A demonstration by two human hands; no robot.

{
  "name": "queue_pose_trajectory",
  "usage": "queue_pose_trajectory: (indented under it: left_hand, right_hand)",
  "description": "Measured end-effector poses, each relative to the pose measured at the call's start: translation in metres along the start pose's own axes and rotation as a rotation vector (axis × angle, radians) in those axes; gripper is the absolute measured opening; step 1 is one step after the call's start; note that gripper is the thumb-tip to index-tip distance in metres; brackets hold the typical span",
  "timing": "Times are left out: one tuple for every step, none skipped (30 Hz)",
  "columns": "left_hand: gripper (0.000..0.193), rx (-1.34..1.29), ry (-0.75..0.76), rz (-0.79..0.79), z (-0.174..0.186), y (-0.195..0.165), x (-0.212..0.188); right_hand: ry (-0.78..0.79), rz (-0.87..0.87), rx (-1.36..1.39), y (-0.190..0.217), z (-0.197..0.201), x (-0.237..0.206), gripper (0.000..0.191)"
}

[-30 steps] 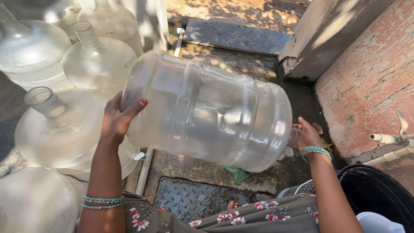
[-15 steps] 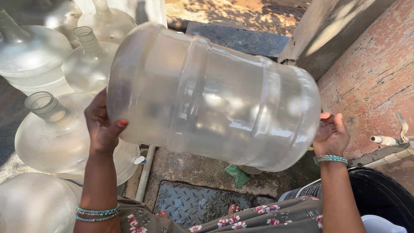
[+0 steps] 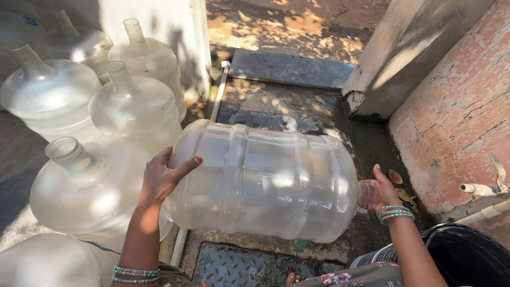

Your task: The person scrubs the outside of a large plastic water jug with a green sponge, pours water over it from a white plastic pitcher, then holds the jug over a drain and shakes and tilts it to rinse and drain it, working next to a row of similar jugs.

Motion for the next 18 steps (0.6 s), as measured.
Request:
queue_pose_trajectory:
  left_hand:
    - [0.079,0.013,0.003,0.027,0.0,0.001,0.001]
    - [0.085,-0.129,0.027,-0.096,0.002,0.0,0.002]
    - [0.091,-0.269,0.053,-0.221,0.004,-0.001,0.001]
    - [0.098,-0.405,0.085,-0.338,0.008,-0.003,0.0]
    - [0.097,-0.53,0.112,-0.412,0.014,-0.003,-0.002]
    - [0.096,-0.656,0.141,-0.482,0.021,-0.003,-0.005]
    - [0.095,-0.78,0.17,-0.553,0.027,-0.004,-0.007]
    - [0.095,-0.781,0.204,-0.568,0.031,-0.005,-0.008]
    - [0.095,-0.778,0.236,-0.582,0.034,-0.006,-0.009]
    - [0.095,-0.777,0.267,-0.593,0.034,-0.007,-0.009]
    - [0.094,-0.653,0.201,-0.491,0.032,-0.006,-0.008]
    - [0.092,-0.532,0.136,-0.39,0.026,-0.006,-0.006]
    - [0.09,-0.412,0.074,-0.291,0.017,-0.005,-0.003]
    - [0.086,-0.302,0.03,-0.221,0.012,-0.003,-0.001]
    - [0.082,-0.189,-0.013,-0.15,0.006,-0.002,0.002]
    - [0.079,-0.075,-0.056,-0.082,0.003,0.0,0.004]
    - [0.077,-0.028,-0.057,-0.054,0.0,0.002,0.006]
    - [0.076,0.016,-0.059,-0.03,-0.003,0.004,0.007]
  right_hand:
    - [0.031,0.105,0.062,0.002,0.0,-0.001,0.085]
    - [0.063,0.215,0.125,0.006,0.0,-0.005,0.083]
    - [0.094,0.327,0.188,0.012,-0.001,-0.01,0.082]
    - [0.142,0.447,0.313,0.019,-0.001,-0.017,0.076]
    - [0.19,0.555,0.433,0.025,0.001,-0.027,0.07]
    - [0.241,0.659,0.552,0.032,0.004,-0.037,0.064]
    - [0.233,0.651,0.609,0.036,0.004,-0.044,0.065]
    - [0.226,0.644,0.667,0.039,0.003,-0.049,0.065]
    - [0.221,0.634,0.728,0.041,0.002,-0.051,0.065]
    - [0.171,0.59,0.553,0.04,0.0,-0.051,0.069]
    - [0.125,0.542,0.377,0.037,-0.003,-0.048,0.073]
    - [0.082,0.494,0.2,0.033,-0.005,-0.042,0.078]
    - [0.076,0.403,0.157,0.028,-0.008,-0.035,0.079]
    - [0.069,0.31,0.113,0.022,-0.01,-0.027,0.081]
    - [0.063,0.218,0.071,0.016,-0.011,-0.019,0.083]
    - [0.061,0.163,0.036,0.01,-0.01,-0.013,0.085]
    - [0.06,0.114,0.003,0.004,-0.009,-0.007,0.086]
    - [0.059,0.069,-0.029,0.0,-0.008,-0.001,0.088]
Point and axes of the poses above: each hand's wrist, its own x-axis towards the middle knuckle, its own z-axis out of the back of the hand, y = z × x, the point moved 1 cm from there along x, towards the middle knuckle, and after that the axes turned 11 degrees about z, right-handed, at the moved point
